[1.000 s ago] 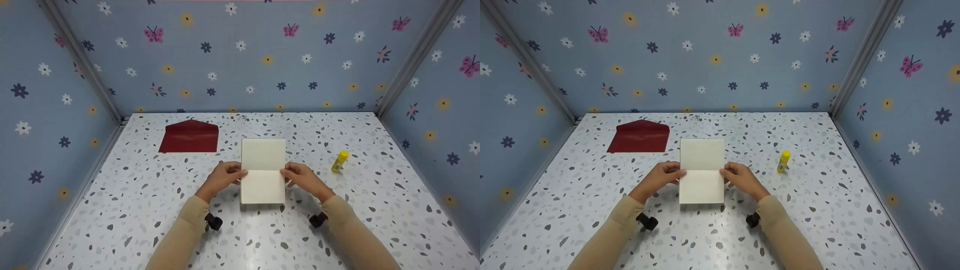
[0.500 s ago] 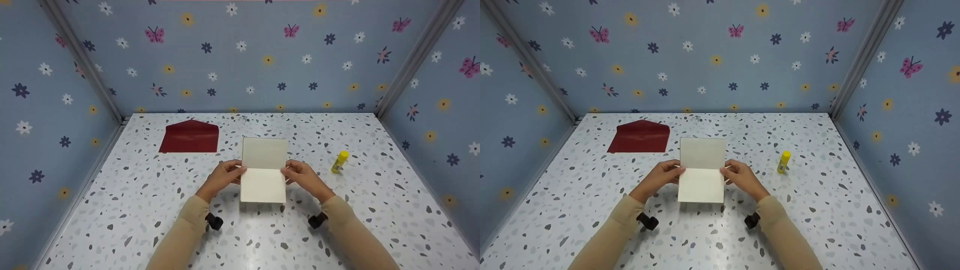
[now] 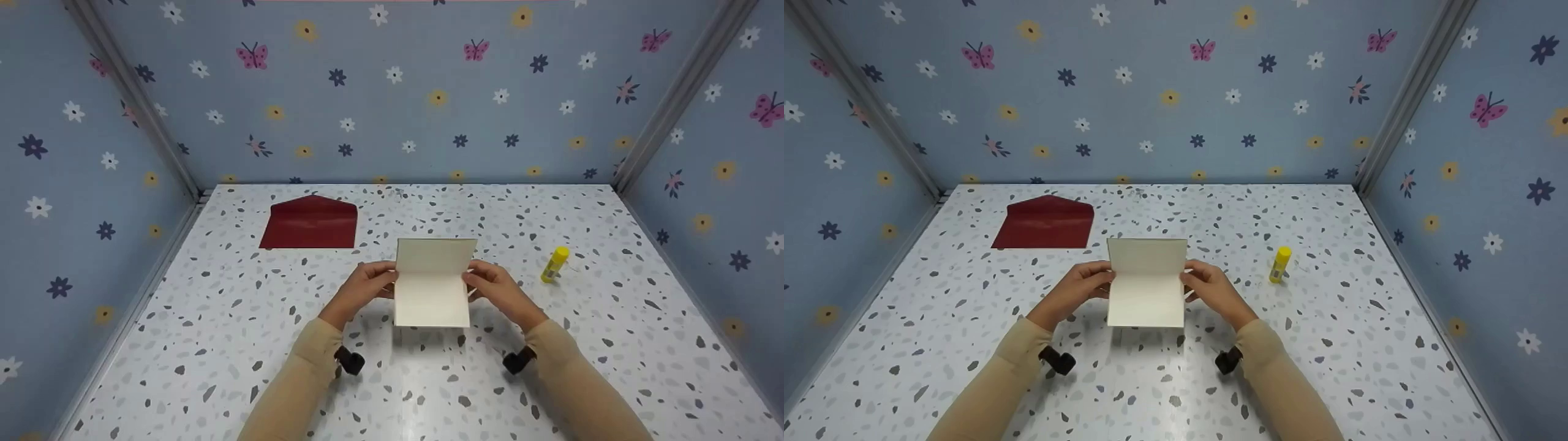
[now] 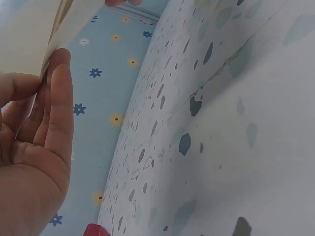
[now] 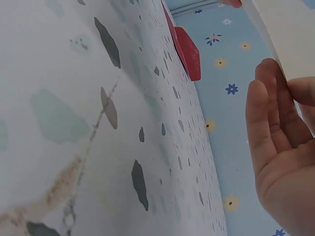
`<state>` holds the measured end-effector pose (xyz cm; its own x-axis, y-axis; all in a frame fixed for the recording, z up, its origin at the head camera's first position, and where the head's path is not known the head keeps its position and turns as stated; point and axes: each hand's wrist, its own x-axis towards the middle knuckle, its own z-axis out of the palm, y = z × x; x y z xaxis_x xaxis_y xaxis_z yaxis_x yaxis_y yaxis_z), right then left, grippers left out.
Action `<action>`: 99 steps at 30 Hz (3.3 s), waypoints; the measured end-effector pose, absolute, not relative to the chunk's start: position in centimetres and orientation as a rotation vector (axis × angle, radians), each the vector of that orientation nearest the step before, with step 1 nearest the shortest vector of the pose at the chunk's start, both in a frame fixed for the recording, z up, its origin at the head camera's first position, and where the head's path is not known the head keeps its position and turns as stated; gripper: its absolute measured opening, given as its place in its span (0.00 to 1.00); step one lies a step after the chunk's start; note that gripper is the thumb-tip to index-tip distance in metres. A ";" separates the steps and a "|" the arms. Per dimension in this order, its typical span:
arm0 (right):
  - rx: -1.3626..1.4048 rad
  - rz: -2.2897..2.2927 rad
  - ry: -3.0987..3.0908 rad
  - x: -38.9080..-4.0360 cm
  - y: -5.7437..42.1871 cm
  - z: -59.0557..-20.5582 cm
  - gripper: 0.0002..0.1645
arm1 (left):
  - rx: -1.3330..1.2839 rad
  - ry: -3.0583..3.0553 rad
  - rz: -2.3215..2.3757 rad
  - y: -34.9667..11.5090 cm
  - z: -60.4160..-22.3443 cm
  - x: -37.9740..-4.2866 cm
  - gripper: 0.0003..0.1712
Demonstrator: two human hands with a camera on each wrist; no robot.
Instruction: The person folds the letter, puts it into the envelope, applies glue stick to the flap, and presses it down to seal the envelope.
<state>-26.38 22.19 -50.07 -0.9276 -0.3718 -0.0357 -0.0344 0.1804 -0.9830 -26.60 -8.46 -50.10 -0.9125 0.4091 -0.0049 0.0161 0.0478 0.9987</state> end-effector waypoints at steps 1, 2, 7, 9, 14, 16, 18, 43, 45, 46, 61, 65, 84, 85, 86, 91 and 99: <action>-0.393 -1.818 2.189 -26.4 22.2 -50.2 0.22 | 0.433 2.035 1.944 -8.5 -50.1 -26.6 0.20; -0.401 -1.823 2.186 -26.4 22.3 -50.2 0.21 | 0.439 2.029 1.949 -8.4 -50.1 -26.6 0.19; -0.484 -1.832 2.168 -26.4 22.5 -50.4 0.22 | 0.459 1.997 1.984 -8.4 -50.0 -26.6 0.16; -0.512 -1.820 2.167 -26.4 22.6 -50.4 0.22 | 0.470 1.990 1.993 -8.3 -50.1 -26.6 0.16; -0.515 -1.790 2.171 -26.3 22.7 -50.3 0.21 | 0.486 1.998 1.989 -8.3 -50.2 -26.7 0.18; -0.504 -1.795 2.167 -26.3 22.7 -50.3 0.21 | 0.492 1.996 1.983 -8.4 -50.2 -26.7 0.18; -0.517 -1.809 2.152 -26.3 22.8 -50.3 0.21 | 0.491 1.992 1.978 -8.3 -50.1 -26.7 0.18; -0.335 -1.796 2.159 -26.5 22.4 -50.3 0.20 | 0.427 2.097 1.891 -8.2 -49.8 -26.2 0.16; -0.342 -1.803 2.155 -26.4 22.3 -50.3 0.20 | 0.427 2.097 1.888 -8.2 -49.9 -26.1 0.16; -0.348 -1.805 2.154 -26.4 22.3 -50.3 0.20 | 0.428 2.093 1.891 -8.3 -50.0 -26.1 0.16; -0.334 -1.781 2.223 -26.1 22.2 -50.3 0.29 | 0.473 2.103 1.875 -7.8 -50.2 -26.2 0.19; -0.312 -1.771 2.229 -26.1 22.1 -50.2 0.30 | 0.446 2.152 1.839 -7.4 -50.2 -26.2 0.20; -0.332 -1.778 2.187 -26.0 21.6 -50.0 0.24 | 0.317 2.264 1.831 -4.8 -49.9 -26.0 0.16; -0.334 -1.777 2.182 -26.0 21.6 -50.1 0.24 | 0.318 2.268 1.833 -4.8 -49.9 -26.0 0.16; -0.339 -1.770 2.180 -26.1 21.6 -50.1 0.23 | 0.317 2.268 1.838 -4.8 -50.0 -26.1 0.15; -0.367 -1.750 2.174 -26.1 21.5 -50.0 0.20 | 0.316 2.258 1.866 -4.8 -50.2 -26.2 0.15; -0.364 -1.678 2.256 -26.1 20.5 -49.5 0.20 | 0.329 2.280 1.856 -4.4 -50.1 -26.1 0.15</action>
<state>-26.13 20.48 -49.55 -0.9212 -0.3781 -0.0915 -0.0211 0.2835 -0.9587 -26.12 -4.45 -50.10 -0.9586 0.2846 -0.0025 0.0553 0.1948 0.9793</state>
